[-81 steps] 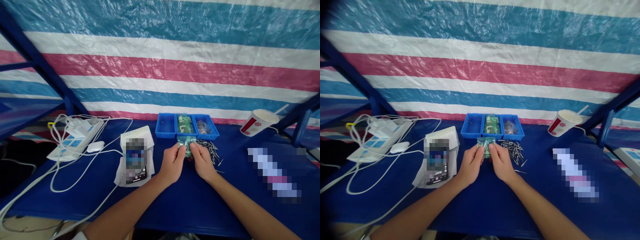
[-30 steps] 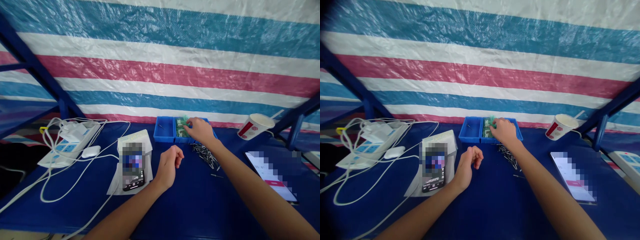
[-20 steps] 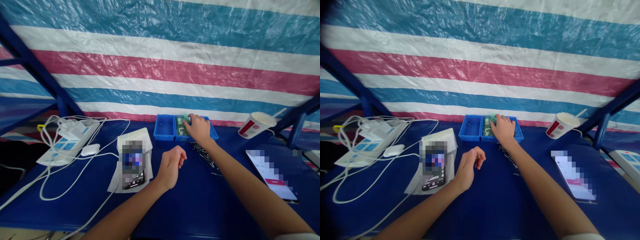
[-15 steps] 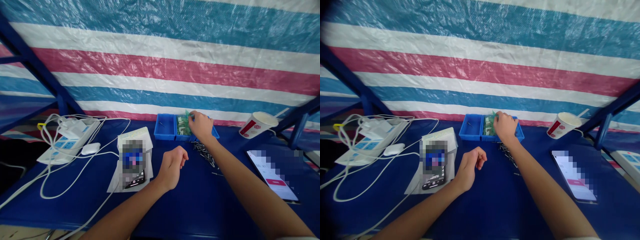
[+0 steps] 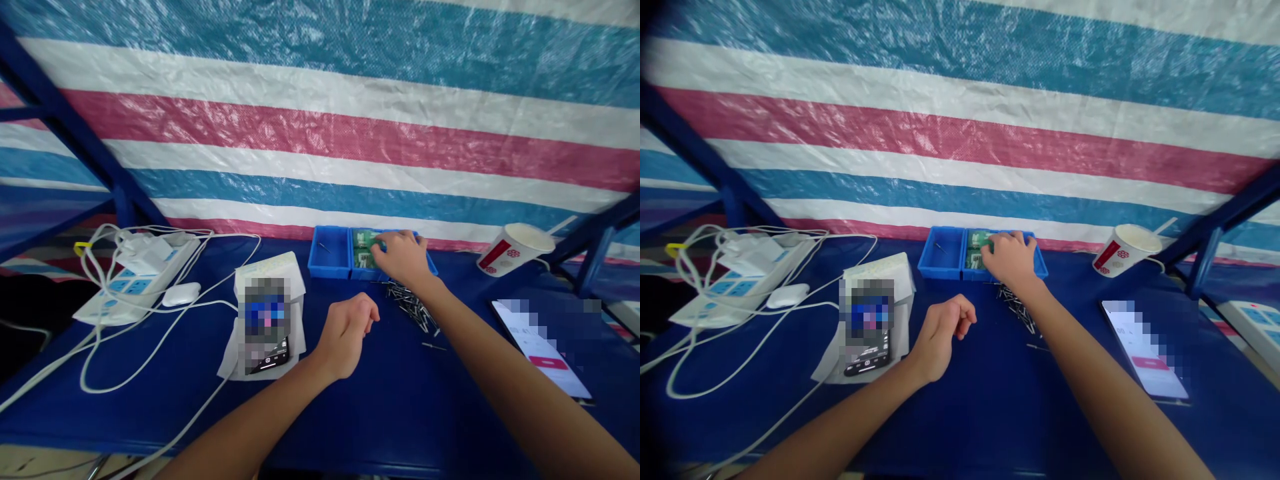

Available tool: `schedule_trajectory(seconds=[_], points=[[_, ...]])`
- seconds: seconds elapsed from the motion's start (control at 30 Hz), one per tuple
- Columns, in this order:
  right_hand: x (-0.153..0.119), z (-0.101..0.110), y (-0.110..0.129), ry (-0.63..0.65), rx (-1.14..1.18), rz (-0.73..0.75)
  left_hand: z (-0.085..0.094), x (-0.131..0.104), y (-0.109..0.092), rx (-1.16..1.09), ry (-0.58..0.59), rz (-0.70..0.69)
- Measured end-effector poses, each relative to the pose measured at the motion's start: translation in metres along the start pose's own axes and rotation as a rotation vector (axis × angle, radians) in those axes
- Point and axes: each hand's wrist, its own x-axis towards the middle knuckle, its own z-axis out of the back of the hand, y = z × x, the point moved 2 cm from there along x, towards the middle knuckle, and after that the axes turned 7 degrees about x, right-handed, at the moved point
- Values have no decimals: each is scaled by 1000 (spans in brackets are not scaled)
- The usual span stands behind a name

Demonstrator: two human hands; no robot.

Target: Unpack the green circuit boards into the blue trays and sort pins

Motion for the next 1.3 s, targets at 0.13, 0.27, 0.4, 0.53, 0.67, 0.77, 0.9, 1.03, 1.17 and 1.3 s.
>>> schedule_trajectory(seconds=[0.13,0.27,0.4,0.53,0.67,0.77,0.9,1.03,1.17,1.3], points=[[1,-6,3,-12,-8,37,0,0,0,14,10,2],[-1,-9,5,16,-83,70,0,0,1,28,14,-9],[-3,-10,5,37,-128,90,-1,0,3,44,30,-13],[-4,-12,3,36,-100,114,-1,0,3,81,46,-28],[-3,-18,3,56,-28,100,-1,0,1,120,69,-31],[-6,-6,3,-92,-16,81,-1,1,0,148,92,-31],[-34,38,-5,-50,93,136,-1,2,-2,195,108,-2],[-97,72,-25,253,103,216,-3,3,-5,210,108,34],[-154,65,-52,334,15,254,-6,3,-5,172,136,78],[-172,45,-69,326,3,253,-8,2,-2,192,147,82]])
